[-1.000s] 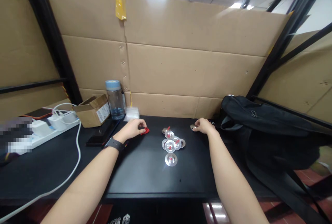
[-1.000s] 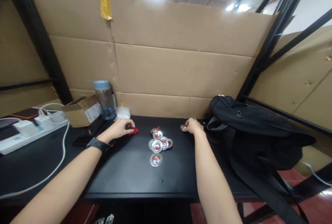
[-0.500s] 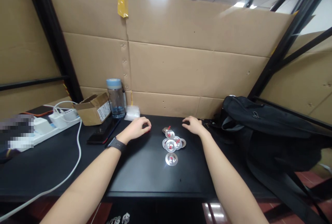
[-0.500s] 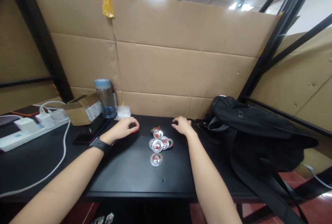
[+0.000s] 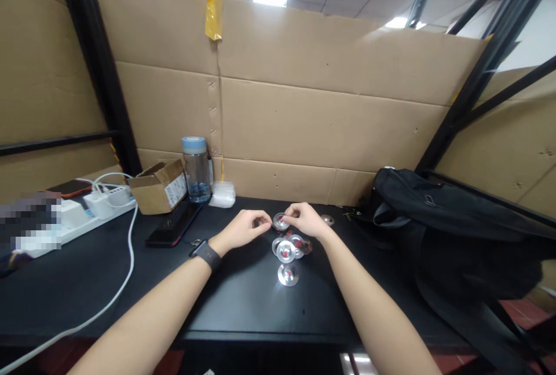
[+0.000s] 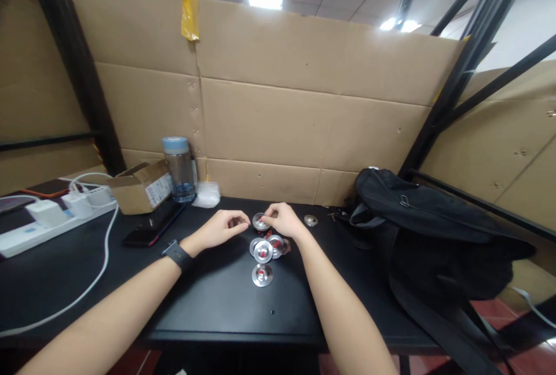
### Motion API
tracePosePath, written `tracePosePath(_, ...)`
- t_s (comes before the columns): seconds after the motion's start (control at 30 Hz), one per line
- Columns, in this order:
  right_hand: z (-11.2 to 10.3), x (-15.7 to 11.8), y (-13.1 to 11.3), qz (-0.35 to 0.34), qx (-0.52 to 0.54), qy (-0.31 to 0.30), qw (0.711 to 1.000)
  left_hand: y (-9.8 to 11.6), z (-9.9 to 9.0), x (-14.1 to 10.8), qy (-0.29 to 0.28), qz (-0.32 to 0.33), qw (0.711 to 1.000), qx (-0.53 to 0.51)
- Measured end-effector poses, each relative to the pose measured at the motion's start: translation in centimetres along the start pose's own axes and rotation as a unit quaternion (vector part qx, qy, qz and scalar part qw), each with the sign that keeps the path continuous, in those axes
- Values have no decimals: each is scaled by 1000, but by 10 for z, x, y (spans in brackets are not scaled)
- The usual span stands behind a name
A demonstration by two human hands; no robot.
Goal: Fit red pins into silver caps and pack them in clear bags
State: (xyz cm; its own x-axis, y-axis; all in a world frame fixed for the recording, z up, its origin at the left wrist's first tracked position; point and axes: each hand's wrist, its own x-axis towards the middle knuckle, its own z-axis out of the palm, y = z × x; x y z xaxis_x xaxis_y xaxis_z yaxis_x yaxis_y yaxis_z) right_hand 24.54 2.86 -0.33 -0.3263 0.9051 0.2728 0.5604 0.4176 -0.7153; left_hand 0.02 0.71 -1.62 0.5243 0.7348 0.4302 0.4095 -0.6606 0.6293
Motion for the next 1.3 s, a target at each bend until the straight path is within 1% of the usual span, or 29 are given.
tracePosePath(0.07,11,-2,-14,-29,28,51,998,2,8,1,28,-16,998,-56)
tracePosePath(0.13,22,-4,-26,-46,56,110,991,3,14,3,70,-24,992,-98)
tracePosePath(0.2,32,-6,-34,-50,97,135,985,1,15,4,103,-25,987,-118)
tracePosePath(0.27,38,-8,-39,-50,143,121,981,-1,13,5,120,-26,984,-128)
tracePosePath(0.4,43,-11,-44,-48,211,79,973,-8,11,6,128,-28,980,-150)
tracePosePath(0.47,43,-13,-46,-49,219,67,972,-10,10,6,132,-29,980,-146)
tracePosePath(0.53,41,-13,-49,-61,205,58,975,-11,10,6,137,-29,982,-130)
tracePosePath(0.63,37,-14,-50,-86,179,55,979,-9,8,6,121,-19,985,-118)
tracePosePath(0.73,35,-14,-46,-93,184,48,977,-6,8,5,96,-5,990,-107)
tracePosePath(0.83,37,-12,-42,-85,218,19,972,-4,8,5,88,3,993,-81)
tracePosePath(0.97,40,-7,-36,-67,245,20,967,-6,3,7,82,-4,995,-65)
tracePosePath(1.03,31,-2,-30,-71,235,37,969,-11,-6,7,86,-14,996,-22)
tracePosePath(1.07,23,-1,-24,-75,214,50,973,-15,-12,7,90,-17,996,9)
tracePosePath(1.1,13,1,-17,-77,179,71,978,-20,-19,7,90,-19,995,42)
tracePosePath(1.17,-12,2,3,-69,61,95,991,-33,-34,4,84,-10,991,104)
tracePosePath(1.23,-39,1,27,-32,-70,126,989,-46,-47,1,62,1,987,147)
tracePosePath(1.27,-50,-1,39,-1,-113,143,983,-53,-52,-1,49,2,986,158)
tracePosePath(1.3,-60,-2,51,33,-140,143,979,-59,-55,-2,37,-1,986,164)
